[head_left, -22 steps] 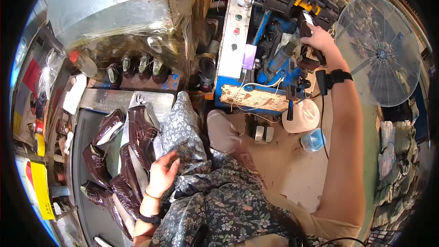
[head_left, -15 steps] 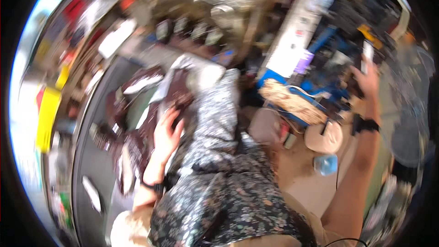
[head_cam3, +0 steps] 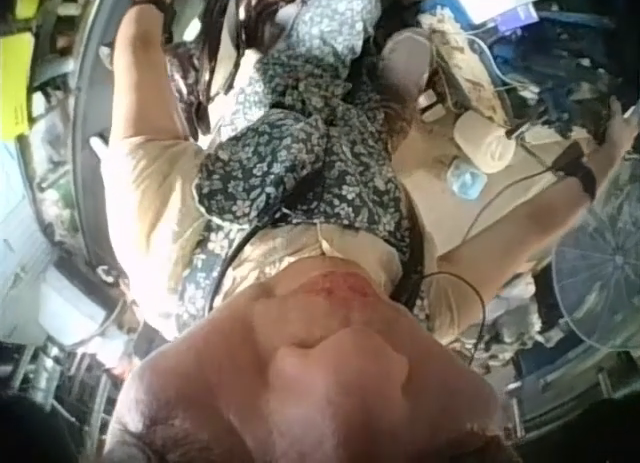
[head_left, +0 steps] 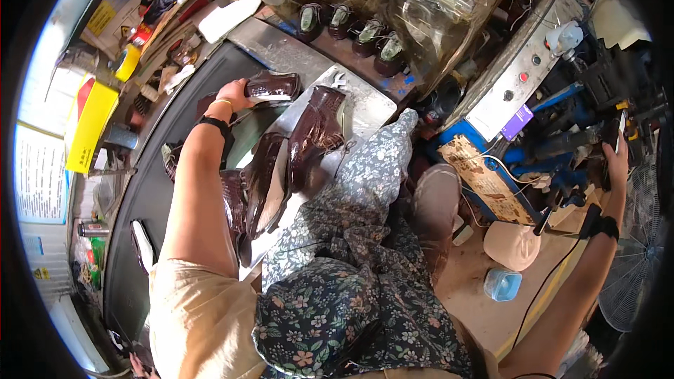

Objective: Assembling shoe components on a production line.

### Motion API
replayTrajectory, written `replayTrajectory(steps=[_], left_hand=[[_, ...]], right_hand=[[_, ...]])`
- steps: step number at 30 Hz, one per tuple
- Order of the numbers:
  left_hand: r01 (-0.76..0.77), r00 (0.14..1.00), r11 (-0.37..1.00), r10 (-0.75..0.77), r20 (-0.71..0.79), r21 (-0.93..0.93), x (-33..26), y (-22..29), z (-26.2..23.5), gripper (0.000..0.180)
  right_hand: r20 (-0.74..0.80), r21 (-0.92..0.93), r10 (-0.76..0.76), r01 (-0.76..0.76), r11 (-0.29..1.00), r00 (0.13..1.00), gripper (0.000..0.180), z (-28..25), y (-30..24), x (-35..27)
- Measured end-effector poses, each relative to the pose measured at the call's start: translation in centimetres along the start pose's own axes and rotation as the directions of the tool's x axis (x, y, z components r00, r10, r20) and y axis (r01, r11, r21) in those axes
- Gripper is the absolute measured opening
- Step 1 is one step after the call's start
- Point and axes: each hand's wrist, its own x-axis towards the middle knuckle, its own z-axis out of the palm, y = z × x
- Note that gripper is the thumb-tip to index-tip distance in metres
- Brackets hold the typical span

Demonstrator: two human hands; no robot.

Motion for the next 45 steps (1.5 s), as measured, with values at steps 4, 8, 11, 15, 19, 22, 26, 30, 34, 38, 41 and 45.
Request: replayTrajectory(steps=[4, 8, 11, 15, 19, 22, 26, 30, 34, 38, 41, 45], left_hand=[[-0.079, 0.997, 0.986, 0.075, 0.035, 0.144, -2.2, 1.0, -4.7, 0.064], [0.083, 0.986, 0.828, -0.147, -0.074, -0.554, -9.3, 0.6, -8.5, 0.067], [-0.041, 0.975, 0.413, -0.184, -0.128, -0.910, -16.6, 6.1, -8.7, 0.056], [-0.295, 0.943, 0.534, 0.031, -0.330, -0.792, -24.4, 16.0, -6.4, 0.050], [-0.272, 0.943, 0.760, 0.334, -0.004, -0.590, -26.4, 19.5, -3.5, 0.058], [-0.154, 0.920, 0.288, 0.391, -0.030, -0.945, -22.7, 21.2, 7.6, 0.070], [0.025, 0.762, -0.141, 0.644, -0.073, -0.990, -21.7, 24.5, 5.6, 0.077], [0.308, 0.690, -0.237, 0.723, 0.045, -0.921, -21.1, 28.4, 0.8, 0.057], [0.524, 0.753, -0.274, 0.591, 0.288, -0.807, -22.2, 28.7, 4.2, 0.042], [-0.133, 0.926, -0.163, 0.333, -0.181, -0.978, -20.6, 28.3, 6.5, 0.041], [-0.779, 0.627, 0.295, 0.400, -0.669, -0.553, -21.6, 27.2, 5.8, 0.038], [-0.287, 0.855, 0.169, 0.489, -0.172, -0.943, -18.3, 26.1, 7.2, 0.038]], right_hand=[[-0.058, -0.516, 0.113, -0.127, 0.847, 0.992, 0.063, 0.0, -1.8, 2.1], [-0.102, -0.331, -0.521, 0.466, 0.821, 0.847, 0.038, 2.4, -17.0, -1.7], [0.219, 0.803, -0.364, 0.044, 0.594, 0.905, 0.050, 11.2, -34.0, -10.7], [0.042, 0.999, -0.462, -0.050, -0.004, 0.886, 0.060, 10.7, -51.9, -17.6], [-0.176, 0.863, -0.204, 0.251, 0.438, 0.963, 0.035, 10.4, -51.8, -21.3], [-0.105, 0.754, -0.213, 0.217, 0.619, 0.971, 0.033, 12.7, -48.4, -23.8], [-0.005, 0.763, -0.247, 0.164, 0.625, 0.969, 0.032, 10.7, -46.1, -25.1], [0.001, 0.753, -0.517, 0.339, 0.563, 0.856, 0.032, 9.6, -47.4, -25.6], [0.417, 0.744, -0.558, 0.083, 0.663, 0.717, 0.037, 9.4, -47.4, -26.6], [0.394, 0.909, -0.478, -0.257, 0.327, 0.785, 0.042, 16.5, -46.7, -26.3], [0.049, 0.912, -0.111, 0.001, 0.410, 0.993, 0.031, 20.1, -46.9, -37.0], [0.486, 0.848, -0.262, -0.377, 0.371, 0.834, 0.028, 17.4, -44.3, -35.5]])
